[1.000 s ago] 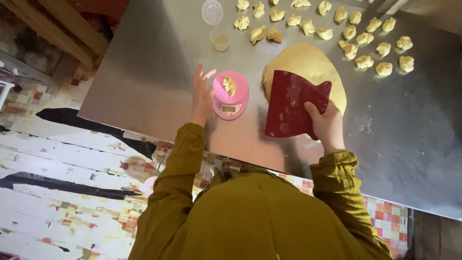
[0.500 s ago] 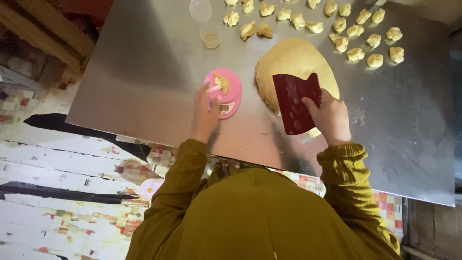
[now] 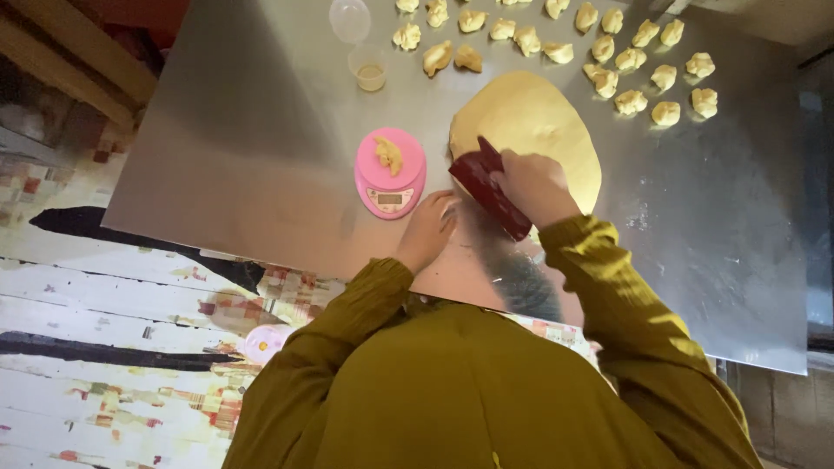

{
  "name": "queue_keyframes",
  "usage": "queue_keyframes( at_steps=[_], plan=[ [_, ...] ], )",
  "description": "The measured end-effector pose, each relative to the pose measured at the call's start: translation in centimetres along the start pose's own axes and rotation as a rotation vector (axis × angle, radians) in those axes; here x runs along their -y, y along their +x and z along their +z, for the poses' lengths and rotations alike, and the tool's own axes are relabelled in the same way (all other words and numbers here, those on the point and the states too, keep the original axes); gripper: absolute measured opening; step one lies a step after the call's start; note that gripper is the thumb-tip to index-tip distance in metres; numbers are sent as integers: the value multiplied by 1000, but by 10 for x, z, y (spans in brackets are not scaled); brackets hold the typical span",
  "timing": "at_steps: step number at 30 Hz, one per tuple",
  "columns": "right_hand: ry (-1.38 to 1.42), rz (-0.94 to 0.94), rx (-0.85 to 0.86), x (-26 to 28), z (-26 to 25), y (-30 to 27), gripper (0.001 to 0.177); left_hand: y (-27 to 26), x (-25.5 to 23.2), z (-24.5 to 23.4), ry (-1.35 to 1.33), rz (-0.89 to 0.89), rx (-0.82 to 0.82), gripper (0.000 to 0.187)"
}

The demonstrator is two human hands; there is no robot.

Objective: The person cuts small pieces of dough from a large mass using a red dough scraper, weighs each piece on a pink digital scale, and places the weighed pieces on the metal countertop. The process is repeated continuously throughout the clip.

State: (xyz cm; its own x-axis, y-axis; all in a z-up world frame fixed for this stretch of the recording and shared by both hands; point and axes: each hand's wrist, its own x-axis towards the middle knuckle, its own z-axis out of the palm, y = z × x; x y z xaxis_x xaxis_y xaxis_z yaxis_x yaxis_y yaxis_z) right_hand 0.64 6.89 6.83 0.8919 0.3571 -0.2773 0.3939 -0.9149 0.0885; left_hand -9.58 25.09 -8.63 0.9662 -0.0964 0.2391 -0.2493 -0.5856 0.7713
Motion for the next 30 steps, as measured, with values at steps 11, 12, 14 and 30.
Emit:
queue_keyframes(
  at_steps=[11, 12, 14, 30],
  plan=[
    [140, -66, -249, -41, 18, -9, 43, 7, -1, 16, 0, 89, -129, 39],
    [89, -72, -384, -43, 32, -5, 41, 3, 1, 17, -6, 82, -120, 39],
    [88, -9, -185, -19, 6, -4, 39, 2, -9, 10, -18, 43, -79, 34],
    [252, -78, -129, -15, -21, -16, 41, 11, 1, 26, 3, -52, -182, 38]
  ],
)
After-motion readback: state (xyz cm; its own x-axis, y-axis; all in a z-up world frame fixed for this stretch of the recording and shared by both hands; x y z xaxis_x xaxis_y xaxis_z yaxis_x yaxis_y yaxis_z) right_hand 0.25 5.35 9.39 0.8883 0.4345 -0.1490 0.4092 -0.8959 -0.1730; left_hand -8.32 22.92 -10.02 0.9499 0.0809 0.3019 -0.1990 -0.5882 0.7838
